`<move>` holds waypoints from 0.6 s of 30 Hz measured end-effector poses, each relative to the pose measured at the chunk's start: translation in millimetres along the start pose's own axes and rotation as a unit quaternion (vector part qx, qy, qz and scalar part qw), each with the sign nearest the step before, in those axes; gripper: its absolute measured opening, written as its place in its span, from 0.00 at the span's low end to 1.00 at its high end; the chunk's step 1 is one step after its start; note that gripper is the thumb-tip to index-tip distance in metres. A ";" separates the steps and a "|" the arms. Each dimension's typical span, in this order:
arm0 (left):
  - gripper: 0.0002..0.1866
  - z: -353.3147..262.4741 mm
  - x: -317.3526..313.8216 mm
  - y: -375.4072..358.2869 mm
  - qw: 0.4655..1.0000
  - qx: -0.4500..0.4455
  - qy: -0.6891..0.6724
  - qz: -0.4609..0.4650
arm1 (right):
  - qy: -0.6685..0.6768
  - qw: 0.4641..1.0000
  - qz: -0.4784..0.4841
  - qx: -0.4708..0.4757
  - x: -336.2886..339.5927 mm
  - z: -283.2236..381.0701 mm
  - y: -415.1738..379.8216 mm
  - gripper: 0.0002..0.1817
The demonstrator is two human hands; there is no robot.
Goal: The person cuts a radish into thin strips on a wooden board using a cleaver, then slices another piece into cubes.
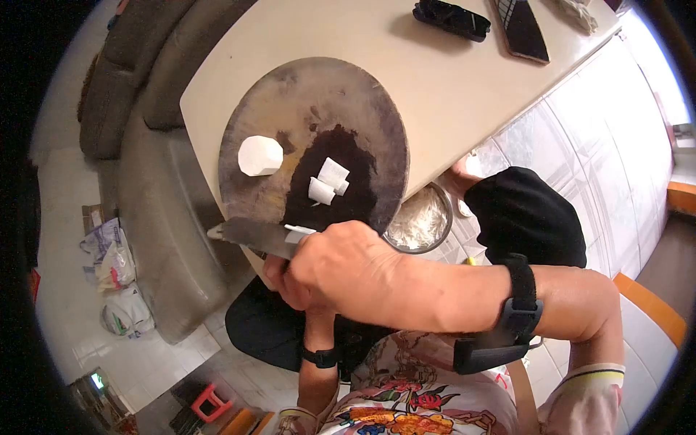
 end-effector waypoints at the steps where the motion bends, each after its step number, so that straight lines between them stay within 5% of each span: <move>1: 0.10 -5.4 -1.3 7.5 0.997 -0.050 0.052 0.002 | 0.012 0.999 -0.022 -0.027 -0.9 -3.5 -3.9 0.10; 6: 0.07 -12.0 -10.3 12.2 0.990 -0.094 0.101 -0.019 | -0.008 0.992 -0.025 -0.127 16.5 -18.6 -25.6 0.10; 18: 0.23 6.7 10.6 -24.3 0.979 -0.049 0.189 0.064 | -0.029 0.998 0.052 -0.009 27.1 10.2 -37.8 0.21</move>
Point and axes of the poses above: each hand's wrist, its own y-axis towards the middle knuckle, its own x-axis out of the back of the hand, z = x × y, the point moved 1 cm from there along y, towards the middle knuckle, and after that the axes turned 10 degrees about -y, right-handed, at the moved point
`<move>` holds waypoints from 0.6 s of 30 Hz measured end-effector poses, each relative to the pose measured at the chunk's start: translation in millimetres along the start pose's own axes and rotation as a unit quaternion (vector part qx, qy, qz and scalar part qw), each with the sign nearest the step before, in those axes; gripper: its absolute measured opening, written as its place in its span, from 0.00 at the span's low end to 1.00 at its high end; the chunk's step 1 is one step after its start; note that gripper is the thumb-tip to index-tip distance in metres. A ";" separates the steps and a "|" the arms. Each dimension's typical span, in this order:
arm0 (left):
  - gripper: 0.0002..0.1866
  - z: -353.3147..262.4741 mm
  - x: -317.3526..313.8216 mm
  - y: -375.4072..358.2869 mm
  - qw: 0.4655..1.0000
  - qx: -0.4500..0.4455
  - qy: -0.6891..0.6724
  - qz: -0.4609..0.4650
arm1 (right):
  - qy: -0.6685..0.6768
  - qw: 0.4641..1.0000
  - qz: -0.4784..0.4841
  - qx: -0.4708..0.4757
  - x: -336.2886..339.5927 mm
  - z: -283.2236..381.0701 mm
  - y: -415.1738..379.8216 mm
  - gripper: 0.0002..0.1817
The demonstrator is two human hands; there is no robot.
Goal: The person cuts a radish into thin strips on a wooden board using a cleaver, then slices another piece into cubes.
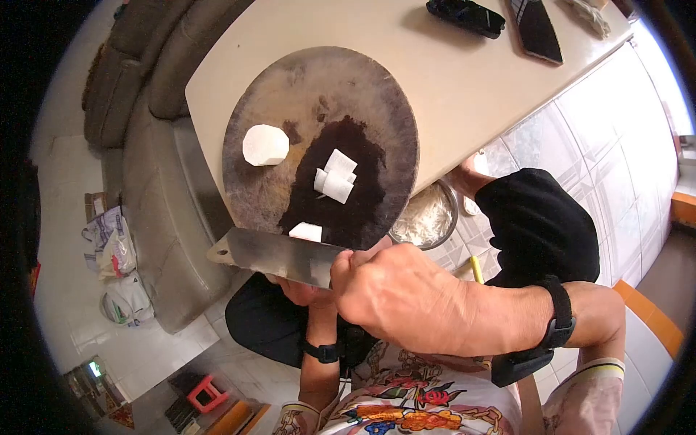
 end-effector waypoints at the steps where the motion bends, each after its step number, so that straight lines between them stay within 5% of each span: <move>1: 0.23 0.7 0.1 -1.6 1.000 0.001 -0.001 0.001 | 0.001 1.000 0.001 -0.001 0.2 -1.1 0.2 0.21; 6: 0.25 20.8 -13.0 -38.8 0.998 0.060 -0.014 -0.004 | 0.001 1.000 0.020 0.013 1.1 -1.9 1.4 0.27; 18: 0.24 -1.1 -0.1 -13.4 1.000 0.026 -0.002 0.012 | 0.010 0.999 0.026 0.034 5.5 3.0 18.5 0.28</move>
Point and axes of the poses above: each hand's wrist, its own y-axis towards the middle knuckle, its own x-axis out of the back of the hand, z = x × y, the point moved 1 cm from there along y, towards the middle knuckle, and after that the axes turned 10 degrees about -y, right-handed, at the moved point
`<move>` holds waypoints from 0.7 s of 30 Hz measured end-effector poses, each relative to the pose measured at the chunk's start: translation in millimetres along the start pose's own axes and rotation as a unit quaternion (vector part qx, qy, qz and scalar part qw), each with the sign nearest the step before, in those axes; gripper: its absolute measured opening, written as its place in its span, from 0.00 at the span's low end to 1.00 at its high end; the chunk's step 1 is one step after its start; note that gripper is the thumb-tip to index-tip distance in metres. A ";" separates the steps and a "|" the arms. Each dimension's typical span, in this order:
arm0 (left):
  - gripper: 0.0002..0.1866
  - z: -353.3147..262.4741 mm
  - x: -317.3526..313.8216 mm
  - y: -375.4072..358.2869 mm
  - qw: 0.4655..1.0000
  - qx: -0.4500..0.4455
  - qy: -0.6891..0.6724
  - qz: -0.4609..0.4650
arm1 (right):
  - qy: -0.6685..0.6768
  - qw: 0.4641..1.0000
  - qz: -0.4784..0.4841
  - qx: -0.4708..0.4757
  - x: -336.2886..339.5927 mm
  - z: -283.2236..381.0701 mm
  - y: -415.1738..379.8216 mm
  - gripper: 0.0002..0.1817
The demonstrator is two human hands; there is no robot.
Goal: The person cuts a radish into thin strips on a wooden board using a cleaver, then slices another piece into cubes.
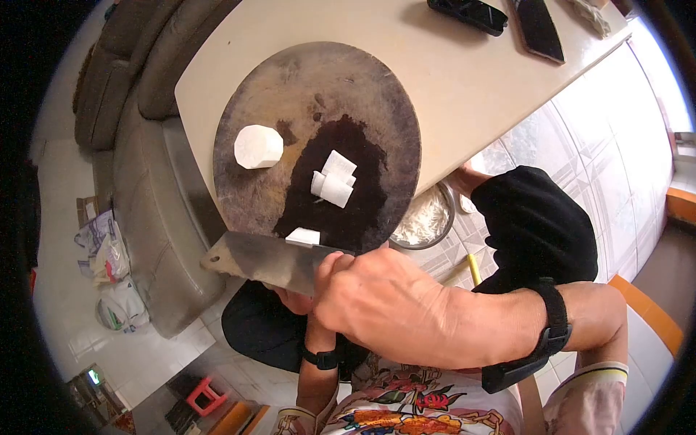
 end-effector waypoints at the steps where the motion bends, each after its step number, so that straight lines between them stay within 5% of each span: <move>1: 0.24 1.6 -0.7 1.5 1.000 0.000 0.000 -0.001 | -0.001 1.000 0.000 0.000 -0.1 0.3 1.1 0.28; 4: 0.24 5.9 -2.8 6.6 0.999 -0.039 -0.018 -0.016 | -0.012 1.000 0.014 -0.010 -3.7 0.5 5.5 0.27; 9: 0.21 10.5 -8.9 2.7 0.981 0.054 -0.180 -0.056 | 0.054 0.994 -0.093 -0.003 -15.1 -8.0 17.4 0.11; 12: 0.18 -11.9 -2.1 32.0 0.983 0.040 -0.161 -0.074 | 0.014 0.998 -0.041 -0.049 -21.7 -6.6 26.5 0.08; 21: 0.08 -24.0 -5.4 52.1 0.988 -0.045 -0.100 -0.106 | 0.046 0.990 -0.085 -0.105 -22.1 -29.2 4.8 0.08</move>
Point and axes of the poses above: each hand's wrist, its own y-axis towards the middle knuckle, its own x-axis out of the back of the hand, z = x × y, the point moved 1 cm from there along y, towards the middle knuckle, and after that the axes turned 10 degrees about -y, right-handed, at the moved point
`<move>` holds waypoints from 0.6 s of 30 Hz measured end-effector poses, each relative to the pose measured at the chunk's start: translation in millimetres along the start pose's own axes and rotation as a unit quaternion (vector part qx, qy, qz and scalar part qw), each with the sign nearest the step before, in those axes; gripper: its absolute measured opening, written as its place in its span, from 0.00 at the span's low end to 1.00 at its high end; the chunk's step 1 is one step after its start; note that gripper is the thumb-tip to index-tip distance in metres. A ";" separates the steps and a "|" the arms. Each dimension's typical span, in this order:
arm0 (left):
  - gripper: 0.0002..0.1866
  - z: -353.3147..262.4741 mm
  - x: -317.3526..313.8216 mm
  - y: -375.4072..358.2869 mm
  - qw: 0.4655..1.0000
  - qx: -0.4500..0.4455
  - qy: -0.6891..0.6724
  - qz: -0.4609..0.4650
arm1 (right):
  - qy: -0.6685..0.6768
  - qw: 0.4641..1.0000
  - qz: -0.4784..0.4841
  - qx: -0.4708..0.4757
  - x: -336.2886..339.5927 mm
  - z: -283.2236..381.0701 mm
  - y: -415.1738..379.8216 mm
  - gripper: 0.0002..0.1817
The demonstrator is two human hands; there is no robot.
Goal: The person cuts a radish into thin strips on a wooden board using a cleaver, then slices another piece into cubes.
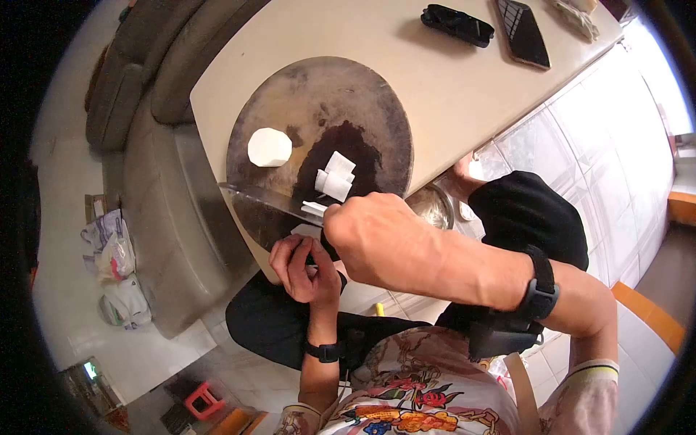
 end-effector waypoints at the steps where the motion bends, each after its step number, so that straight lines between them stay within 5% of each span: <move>1: 0.10 1.6 1.4 -1.9 1.000 -0.004 0.013 0.009 | -0.005 1.000 -0.007 0.004 2.4 2.0 -3.8 0.08; 9: 0.21 15.8 14.2 -36.6 0.997 0.021 0.066 0.046 | -0.038 0.996 0.042 0.066 9.2 24.0 -23.6 0.17; 11: 0.23 19.2 15.8 -42.8 0.990 0.098 0.000 0.100 | -0.065 0.992 0.051 0.093 10.7 24.1 -25.3 0.21; 18: 0.24 24.0 15.0 -53.9 0.995 0.053 0.031 0.075 | -0.104 0.987 0.069 0.101 11.3 23.3 -25.5 0.27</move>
Point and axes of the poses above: each hand's wrist, its own y-axis towards the middle knuckle, its own x-axis out of the back of the hand, z = x × y, the point moved 1 cm from there along y, towards the middle knuckle, and after that the axes turned 10 degrees about -y, right-handed, at the moved point
